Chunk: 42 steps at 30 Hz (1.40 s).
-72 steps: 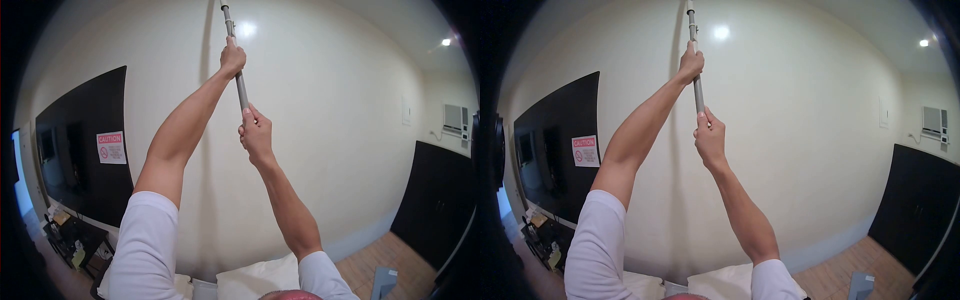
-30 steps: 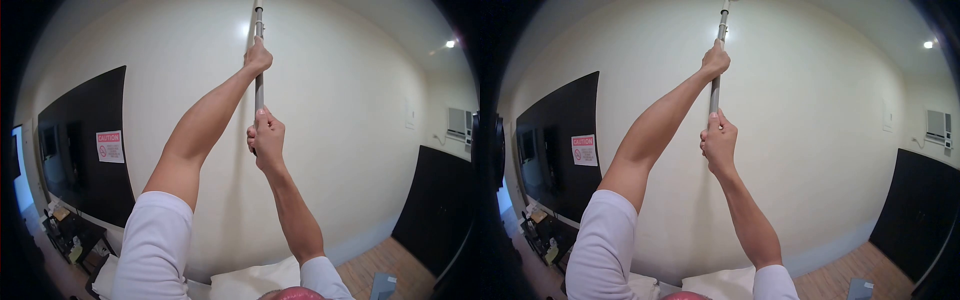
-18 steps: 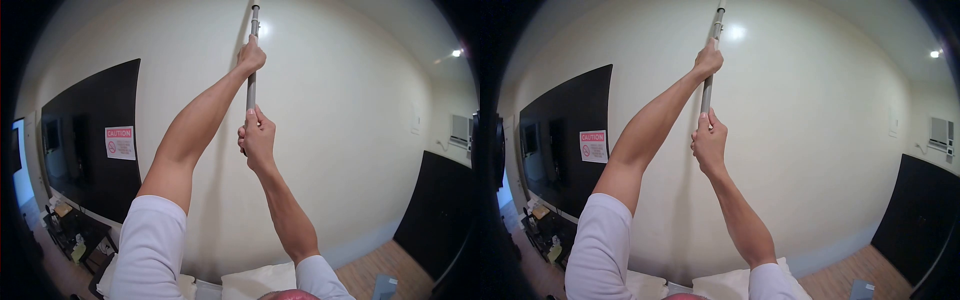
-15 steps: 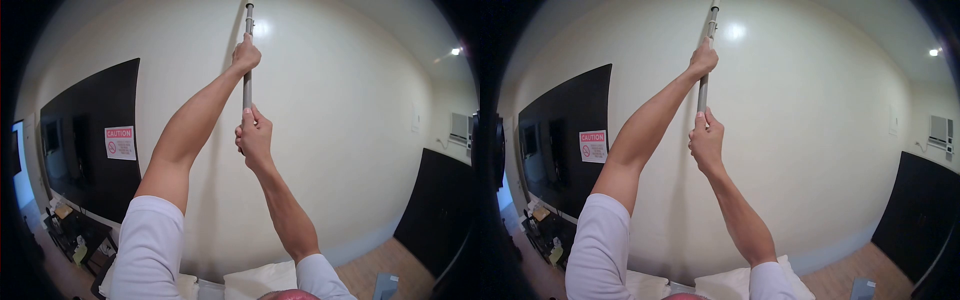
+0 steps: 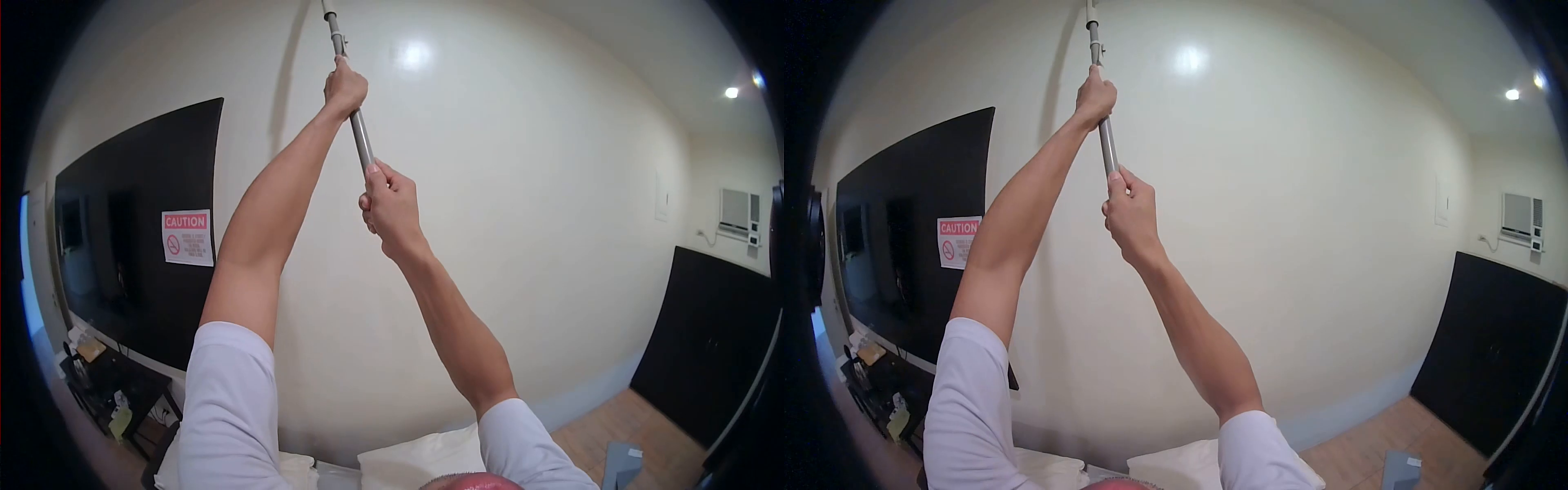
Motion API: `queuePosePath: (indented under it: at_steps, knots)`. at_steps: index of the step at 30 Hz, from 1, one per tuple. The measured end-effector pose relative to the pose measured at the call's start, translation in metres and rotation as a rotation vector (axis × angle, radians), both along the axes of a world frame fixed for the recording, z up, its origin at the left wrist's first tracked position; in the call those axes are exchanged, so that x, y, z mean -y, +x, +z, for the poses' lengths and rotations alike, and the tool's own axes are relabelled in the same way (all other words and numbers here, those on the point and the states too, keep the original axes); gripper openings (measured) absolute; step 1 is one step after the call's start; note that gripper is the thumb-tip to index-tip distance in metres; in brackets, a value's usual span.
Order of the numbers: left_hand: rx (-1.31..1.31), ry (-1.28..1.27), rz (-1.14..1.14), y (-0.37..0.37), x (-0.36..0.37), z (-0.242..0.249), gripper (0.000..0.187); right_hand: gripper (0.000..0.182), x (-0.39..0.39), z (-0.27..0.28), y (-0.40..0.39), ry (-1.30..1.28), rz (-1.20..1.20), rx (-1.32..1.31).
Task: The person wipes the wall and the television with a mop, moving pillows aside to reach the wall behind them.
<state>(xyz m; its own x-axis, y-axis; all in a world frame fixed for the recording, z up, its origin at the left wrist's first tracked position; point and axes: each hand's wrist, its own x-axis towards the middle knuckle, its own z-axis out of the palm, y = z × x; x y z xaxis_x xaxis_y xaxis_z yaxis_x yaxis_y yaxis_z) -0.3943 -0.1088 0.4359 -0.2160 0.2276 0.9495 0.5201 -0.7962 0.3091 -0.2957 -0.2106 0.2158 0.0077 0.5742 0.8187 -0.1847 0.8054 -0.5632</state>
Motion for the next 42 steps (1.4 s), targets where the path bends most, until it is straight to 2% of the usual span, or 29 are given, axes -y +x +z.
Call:
queuePosePath:
  at_steps: [5, 7, 10, 16, 17, 19, 20, 26, 34, 38, 40, 42]
  knots:
    - [-0.016, 0.026, -0.058, -0.003, -0.015, 0.002, 0.064, 0.035, -0.010, -0.003, -0.001, 0.017, -0.057, 0.006]
    - [-0.060, -0.016, -0.161, 0.005, -0.031, 0.009, 0.076, 0.030, -0.027, -0.002, 0.001, 0.078, -0.185, -0.064]
    - [-0.083, -0.071, -0.122, 0.037, -0.016, 0.003, 0.083, 0.033, -0.005, -0.004, 0.022, 0.006, -0.137, -0.060]
    - [-0.108, -0.048, -0.140, 0.112, -0.024, -0.004, 0.085, 0.036, -0.006, -0.014, 0.081, 0.004, -0.219, -0.108]
    - [-0.122, -0.092, -0.137, 0.119, -0.008, -0.011, 0.087, 0.036, -0.005, -0.014, 0.089, 0.013, -0.222, -0.106]
    - [-0.113, -0.053, -0.110, 0.137, -0.007, -0.015, 0.081, 0.039, -0.003, -0.018, 0.100, -0.028, -0.251, -0.156]
    - [-0.105, -0.026, -0.081, 0.137, -0.017, -0.015, 0.075, 0.039, -0.011, -0.018, 0.097, -0.034, -0.250, -0.153]
    - [-0.182, -0.039, -0.023, 0.149, -0.025, -0.011, 0.078, 0.042, -0.013, -0.020, 0.096, -0.057, -0.265, -0.212]
    - [-0.220, -0.050, -0.082, 0.157, -0.019, -0.002, 0.073, 0.043, 0.000, -0.011, 0.092, -0.067, -0.257, -0.251]
    - [-0.261, -0.087, -0.148, 0.154, -0.037, 0.005, 0.072, 0.045, -0.022, -0.001, 0.073, -0.048, -0.286, -0.280]
    - [-0.278, -0.208, -0.251, 0.151, -0.035, 0.005, 0.086, 0.047, -0.020, 0.003, 0.073, -0.089, -0.272, -0.236]
    - [-0.264, -0.215, -0.267, 0.148, -0.034, 0.006, 0.086, 0.047, -0.019, 0.005, 0.074, -0.092, -0.259, -0.220]
